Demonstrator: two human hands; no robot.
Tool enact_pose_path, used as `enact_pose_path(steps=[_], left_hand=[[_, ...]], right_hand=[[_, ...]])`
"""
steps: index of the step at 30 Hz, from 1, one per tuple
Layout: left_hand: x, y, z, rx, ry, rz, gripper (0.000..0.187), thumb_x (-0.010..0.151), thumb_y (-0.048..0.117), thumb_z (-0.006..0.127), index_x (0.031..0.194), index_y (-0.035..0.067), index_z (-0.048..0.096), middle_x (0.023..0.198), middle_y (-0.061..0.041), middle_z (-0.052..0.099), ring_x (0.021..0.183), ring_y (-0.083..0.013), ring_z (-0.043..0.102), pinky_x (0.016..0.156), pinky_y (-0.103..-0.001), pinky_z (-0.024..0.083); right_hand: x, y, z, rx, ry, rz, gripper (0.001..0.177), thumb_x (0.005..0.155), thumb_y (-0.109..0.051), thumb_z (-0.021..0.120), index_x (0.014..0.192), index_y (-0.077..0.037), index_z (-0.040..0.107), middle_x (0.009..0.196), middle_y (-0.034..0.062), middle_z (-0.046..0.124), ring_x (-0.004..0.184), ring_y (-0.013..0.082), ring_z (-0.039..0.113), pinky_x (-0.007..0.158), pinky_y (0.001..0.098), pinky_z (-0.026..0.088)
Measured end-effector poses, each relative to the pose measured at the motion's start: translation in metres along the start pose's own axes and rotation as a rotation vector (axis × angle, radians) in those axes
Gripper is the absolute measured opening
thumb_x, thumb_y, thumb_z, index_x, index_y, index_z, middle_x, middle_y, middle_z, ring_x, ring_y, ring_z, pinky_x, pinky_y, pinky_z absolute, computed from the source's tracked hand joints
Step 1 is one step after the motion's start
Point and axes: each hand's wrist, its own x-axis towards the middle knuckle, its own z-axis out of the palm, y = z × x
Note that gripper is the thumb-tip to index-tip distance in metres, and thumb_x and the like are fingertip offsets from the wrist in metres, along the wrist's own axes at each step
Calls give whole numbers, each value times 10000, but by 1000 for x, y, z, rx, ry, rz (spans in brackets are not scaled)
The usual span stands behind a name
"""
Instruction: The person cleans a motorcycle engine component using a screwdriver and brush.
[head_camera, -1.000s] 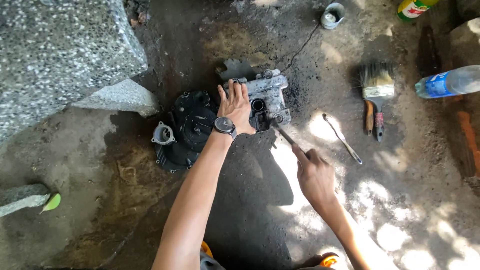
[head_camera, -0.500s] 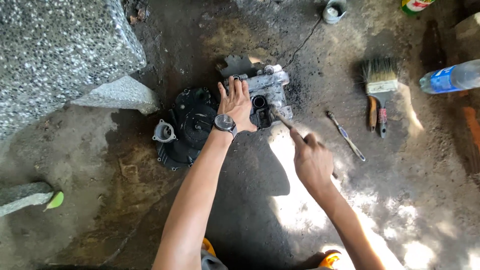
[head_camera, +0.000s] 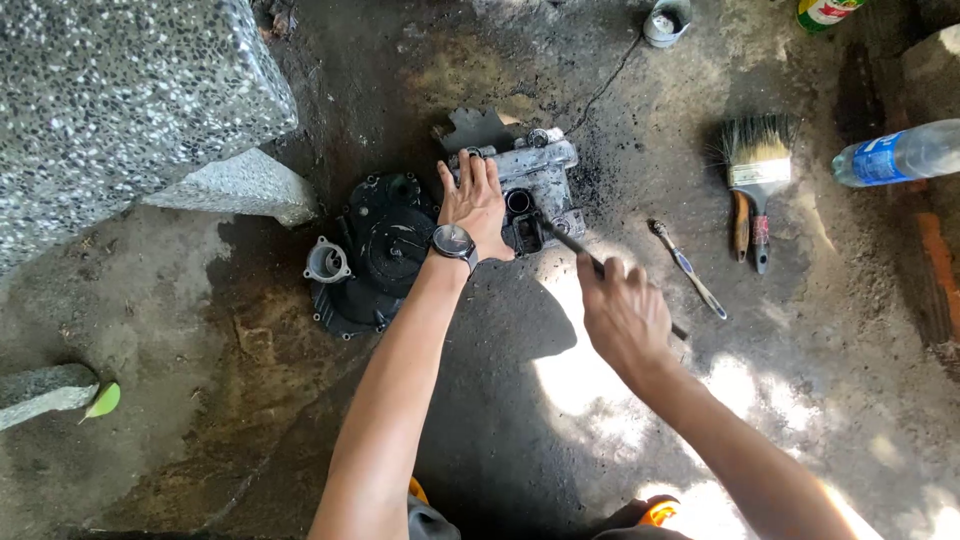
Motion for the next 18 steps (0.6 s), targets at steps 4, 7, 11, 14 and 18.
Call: enact_pose_path(steps=[4, 7, 11, 14, 18], left_hand=[[-2, 2, -4, -26, -9, -17, 1472, 487, 613, 942, 1523, -153, 229, 1518, -335, 324, 1494, -510, 231, 1168, -725, 183], [0, 1, -4, -17, -39, -10, 1494, 474, 621, 952, 1511, -153, 205, 1523, -349, 289, 1472, -523, 210, 1145, -733, 166], [0, 0, -2, 8, -14, 0, 1492, 489, 634, 946, 1507, -165, 206, 1507, -355, 310, 1467, -530, 220, 1143, -733, 172], [-4, 1, -5, -9, -25, -10, 1493, 484, 630, 948, 1509, -157, 202, 1511, -344, 301, 1471, -521, 210, 1144, -731, 169], [-2, 1, -3, 14, -5, 1, 1492, 503, 636, 944, 1509, -176, 202, 1504, -361, 303, 1476, -530, 208, 1153, -725, 175]], right_hand=[[-6, 7, 35, -54, 128, -49, 508, 998, -9, 403, 1491, -111, 467, 1132, 246, 626, 768, 339, 661, 423, 355, 592], [-14, 9, 40, -32, 102, -81, 511, 1036, -14, 387, 1529, -125, 461, 1050, 238, 635, 774, 325, 657, 428, 343, 580], [8, -1, 11, 44, 52, 24, 507, 1014, 0, 361, 1492, -139, 457, 1222, 299, 584, 664, 322, 662, 337, 346, 565], [0, 0, 32, 17, 85, 1, 497, 1032, -26, 366, 1506, -144, 457, 1183, 273, 610, 707, 329, 662, 357, 350, 552], [2, 7, 33, -5, 134, -14, 465, 1064, -25, 370, 1506, -131, 470, 1136, 268, 630, 786, 338, 674, 408, 344, 573]])
